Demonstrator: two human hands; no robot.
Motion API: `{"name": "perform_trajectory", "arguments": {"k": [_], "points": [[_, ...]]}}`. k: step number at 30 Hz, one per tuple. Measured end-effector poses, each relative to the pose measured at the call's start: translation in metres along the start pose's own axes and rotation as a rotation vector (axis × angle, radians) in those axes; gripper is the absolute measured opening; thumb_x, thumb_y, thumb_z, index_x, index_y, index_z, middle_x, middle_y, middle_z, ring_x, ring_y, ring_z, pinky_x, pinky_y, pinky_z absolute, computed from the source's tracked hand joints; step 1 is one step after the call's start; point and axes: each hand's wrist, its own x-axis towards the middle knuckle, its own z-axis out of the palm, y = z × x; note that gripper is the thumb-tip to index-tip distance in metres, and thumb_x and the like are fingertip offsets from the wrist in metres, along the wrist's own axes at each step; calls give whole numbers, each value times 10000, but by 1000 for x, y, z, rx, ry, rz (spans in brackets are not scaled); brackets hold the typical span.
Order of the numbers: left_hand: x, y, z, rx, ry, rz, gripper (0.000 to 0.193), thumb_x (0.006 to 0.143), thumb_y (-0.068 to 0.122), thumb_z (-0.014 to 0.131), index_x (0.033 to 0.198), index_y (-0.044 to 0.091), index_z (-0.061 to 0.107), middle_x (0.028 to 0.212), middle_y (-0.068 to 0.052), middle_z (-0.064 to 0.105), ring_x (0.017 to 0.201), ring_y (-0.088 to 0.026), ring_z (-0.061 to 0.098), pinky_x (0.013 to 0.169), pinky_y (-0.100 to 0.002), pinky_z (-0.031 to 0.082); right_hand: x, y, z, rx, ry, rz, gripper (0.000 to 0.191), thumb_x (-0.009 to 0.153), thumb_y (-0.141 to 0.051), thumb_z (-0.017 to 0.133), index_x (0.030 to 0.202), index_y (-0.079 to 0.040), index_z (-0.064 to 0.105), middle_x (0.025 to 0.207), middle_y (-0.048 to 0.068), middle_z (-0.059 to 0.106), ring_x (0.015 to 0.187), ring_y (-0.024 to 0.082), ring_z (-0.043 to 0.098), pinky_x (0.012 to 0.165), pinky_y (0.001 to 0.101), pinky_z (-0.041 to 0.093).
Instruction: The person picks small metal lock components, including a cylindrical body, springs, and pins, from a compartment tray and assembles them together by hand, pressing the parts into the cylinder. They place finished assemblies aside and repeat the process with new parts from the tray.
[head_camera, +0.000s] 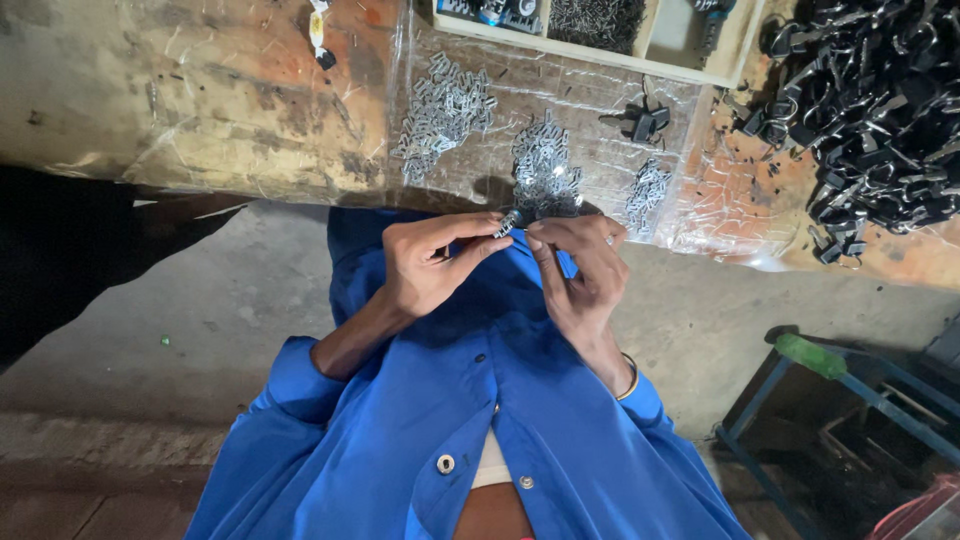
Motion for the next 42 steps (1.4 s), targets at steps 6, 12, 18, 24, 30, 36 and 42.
{"name": "perform_trajectory", "arguments": {"k": [6,12,18,24,30,36,42], "points": [[0,-2,1,14,-14,6,231,867,23,862,1061,-20,745,1118,-155,771,1001,-219,788,842,-301,646,1,1,0,-24,-55,-45,176,878,-10,833,1034,-55,764,1020,59,740,921,196,660,921,328,400],[-1,-1,-1,36,-20,35,231,872,22,856,1069,-21,743,1119,-152,769,1021,-233,785,866,-311,648,-1,-2,2,6,-35,2,148,901,1,819,1027,-48,757,1027,44,732,913,184,632,908,330,402],[2,0,0,33,-8,44,241,865,23,862,1069,-21,741,1113,-149,769,1004,-229,788,848,-308,654,0,-5,0,39,-70,33,163,894,5,812,1041,-43,760,1032,55,720,941,191,630,907,320,413],[2,2,-2,70,-25,47,231,866,27,858,1067,-7,750,1116,-141,771,998,-229,789,835,-303,649,-2,-3,5,-3,-36,4,160,885,24,824,1006,-32,736,1012,55,726,925,174,632,906,327,400],[-1,0,-4,126,-21,105,222,882,-1,834,1085,14,747,1128,-130,766,990,-241,791,806,-301,646,-4,-7,10,160,-22,167,212,898,-22,839,1049,-37,691,1004,30,724,859,126,578,832,280,436],[0,-4,-5,271,-83,328,257,865,-48,816,1105,21,755,1141,-135,765,868,-218,787,715,-316,625,-2,-9,-8,-162,-134,-80,218,833,-35,854,999,-80,719,999,27,746,888,181,661,922,383,388],[2,-3,12,225,-143,378,248,839,-32,834,1070,30,770,1083,-130,776,831,-219,781,684,-303,614,-15,8,-25,-145,-146,-86,221,843,-65,863,1023,-88,739,1024,20,742,875,183,641,927,379,398]]}}
